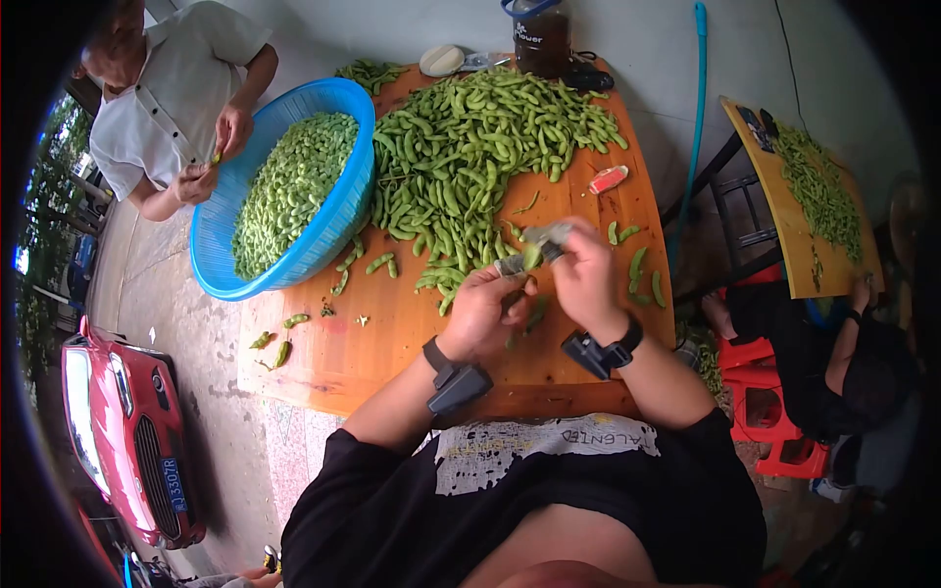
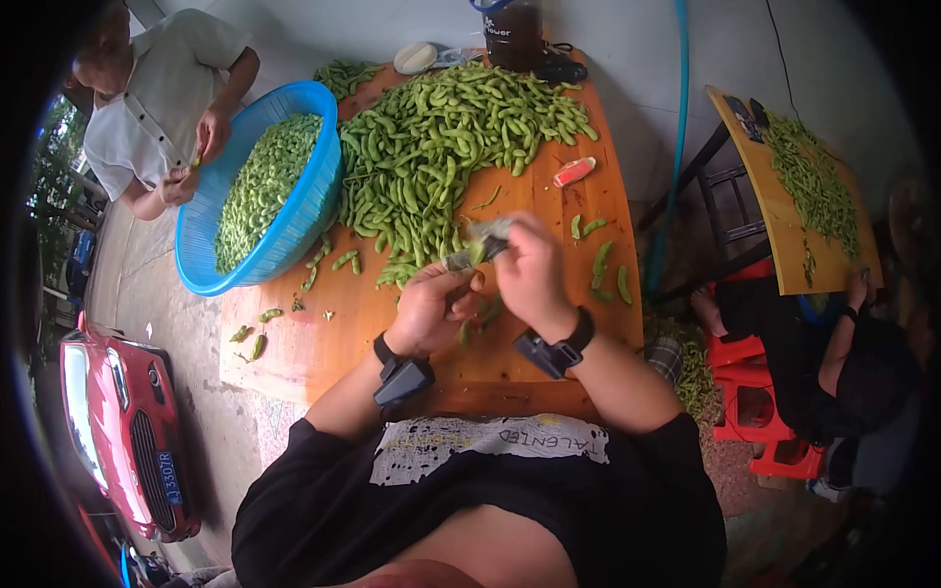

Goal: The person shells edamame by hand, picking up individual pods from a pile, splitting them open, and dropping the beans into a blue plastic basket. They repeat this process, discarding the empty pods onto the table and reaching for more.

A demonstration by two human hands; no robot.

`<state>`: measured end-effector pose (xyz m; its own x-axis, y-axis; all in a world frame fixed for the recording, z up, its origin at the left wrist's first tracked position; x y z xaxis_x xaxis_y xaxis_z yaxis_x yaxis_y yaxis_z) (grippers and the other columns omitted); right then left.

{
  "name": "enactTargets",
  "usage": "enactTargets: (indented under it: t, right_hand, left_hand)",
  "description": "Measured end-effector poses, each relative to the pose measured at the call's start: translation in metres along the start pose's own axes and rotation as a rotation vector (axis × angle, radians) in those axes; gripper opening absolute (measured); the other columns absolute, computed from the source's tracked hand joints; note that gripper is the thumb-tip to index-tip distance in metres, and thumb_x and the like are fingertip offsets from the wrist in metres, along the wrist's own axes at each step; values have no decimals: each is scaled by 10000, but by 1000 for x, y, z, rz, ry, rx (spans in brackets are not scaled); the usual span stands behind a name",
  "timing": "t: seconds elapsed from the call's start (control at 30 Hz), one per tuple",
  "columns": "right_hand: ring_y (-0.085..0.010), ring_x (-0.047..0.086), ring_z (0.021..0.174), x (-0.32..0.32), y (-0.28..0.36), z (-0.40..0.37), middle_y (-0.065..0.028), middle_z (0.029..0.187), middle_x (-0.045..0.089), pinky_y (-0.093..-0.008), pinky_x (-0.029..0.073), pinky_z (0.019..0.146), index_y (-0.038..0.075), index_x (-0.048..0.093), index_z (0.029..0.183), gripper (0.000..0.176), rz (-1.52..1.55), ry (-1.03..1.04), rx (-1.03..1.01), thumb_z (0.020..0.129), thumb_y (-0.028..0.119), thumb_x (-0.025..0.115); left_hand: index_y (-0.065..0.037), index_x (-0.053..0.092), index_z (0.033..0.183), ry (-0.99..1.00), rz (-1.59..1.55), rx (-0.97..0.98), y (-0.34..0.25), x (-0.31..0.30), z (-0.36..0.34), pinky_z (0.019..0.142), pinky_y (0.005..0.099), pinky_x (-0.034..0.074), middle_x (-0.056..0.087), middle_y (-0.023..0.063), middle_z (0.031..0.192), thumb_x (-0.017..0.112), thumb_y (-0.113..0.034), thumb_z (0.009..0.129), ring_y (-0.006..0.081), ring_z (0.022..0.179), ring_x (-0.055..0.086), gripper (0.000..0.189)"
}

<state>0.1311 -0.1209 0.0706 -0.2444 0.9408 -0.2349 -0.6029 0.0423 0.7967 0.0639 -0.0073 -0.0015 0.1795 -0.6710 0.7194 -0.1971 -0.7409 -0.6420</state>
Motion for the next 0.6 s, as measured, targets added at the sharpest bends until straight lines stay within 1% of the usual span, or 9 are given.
enactTargets:
  t: [0.03, 0.07, 0.13, 0.17, 0.23, 0.3, 0.37, 0.5, 0.6]
  right_hand:
    - [-269, 642, 804, -16, 17, 10, -122, 895, 608, -327, 510, 647, 2, 659, 937, 276, -162, -25, -120, 761, -121, 486]
    - [-348, 625, 823, -30, 19, 17, -149, 897, 624, -391, 511, 696, 26, 661, 938, 296, -409, 25, -86, 723, -92, 493]
    - [-360, 617, 860, -59, 0, 22, -154, 906, 646, -438, 510, 715, 54, 678, 981, 311, -764, 313, 159, 719, -36, 537]
    - [-365, 622, 841, -63, 5, 26, -160, 889, 652, -449, 515, 712, 80, 688, 1025, 358, -837, 344, 72, 714, -27, 544]
    - [-376, 628, 819, -37, -2, 26, -162, 881, 659, -466, 515, 706, 90, 686, 1065, 401, -766, 452, -110, 716, -37, 535]
    - [-382, 638, 790, 7, -23, 21, -170, 875, 660, -480, 516, 701, 82, 682, 1011, 321, -383, 539, 18, 743, -11, 531]
    - [-388, 643, 794, 41, -29, 20, -193, 850, 653, -489, 515, 710, 44, 654, 958, 228, -597, 560, 6, 772, 22, 523]
    - [-390, 631, 793, 67, -44, 17, -199, 843, 646, -471, 505, 696, 5, 609, 960, 225, -690, 573, 11, 739, -12, 575]
    - [-298, 670, 732, 43, -30, 20, -167, 858, 674, -396, 552, 633, -16, 595, 1010, 246, -373, 522, 193, 771, -61, 558]
  left_hand:
    - [-1, 612, 1048, -18, 21, -1, -3, -2, -1, 448, 204, 340, 640, 49, 797, 484, -33, 928, 85, 504, 470, 178]
    - [7, 611, 1081, -132, 129, 65, -14, -11, -3, 447, 213, 331, 640, 44, 796, 493, -34, 922, 82, 506, 456, 202]
    - [0, 607, 1036, -243, 236, 245, -41, -33, -1, 475, 214, 346, 609, 21, 778, 520, -33, 909, 81, 531, 459, 157]
    - [-4, 604, 1015, -280, 277, 306, -51, -40, 0, 494, 214, 360, 597, 12, 783, 527, -33, 908, 81, 556, 470, 135]
    - [-31, 599, 974, -384, 215, 329, -59, -40, -5, 538, 224, 391, 583, -2, 810, 535, -37, 909, 82, 624, 493, 91]
    - [-59, 600, 968, -291, 259, 364, -59, -47, -1, 564, 240, 414, 588, -9, 844, 553, -60, 925, 82, 680, 509, 64]
    - [-74, 610, 947, -352, 59, 239, -55, -47, -1, 571, 240, 420, 586, -20, 812, 581, -102, 939, 79, 652, 505, 41]
    - [-80, 623, 927, -333, 122, 193, -56, -48, 1, 559, 228, 413, 587, -32, 787, 602, -146, 947, 66, 626, 496, 72]
    - [-55, 627, 953, -344, 200, 201, -54, -40, -1, 592, 220, 408, 589, -14, 814, 595, -155, 953, 71, 673, 499, 106]
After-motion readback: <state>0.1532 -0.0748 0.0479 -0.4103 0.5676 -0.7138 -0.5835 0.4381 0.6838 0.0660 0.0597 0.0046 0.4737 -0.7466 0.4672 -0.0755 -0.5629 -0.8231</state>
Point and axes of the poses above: each hand's wrist, its own z-axis towards the middle knuckle, its own x-axis out of the palm, y = z × x, the point moved 7 cm from there along z, towards the middle knuckle
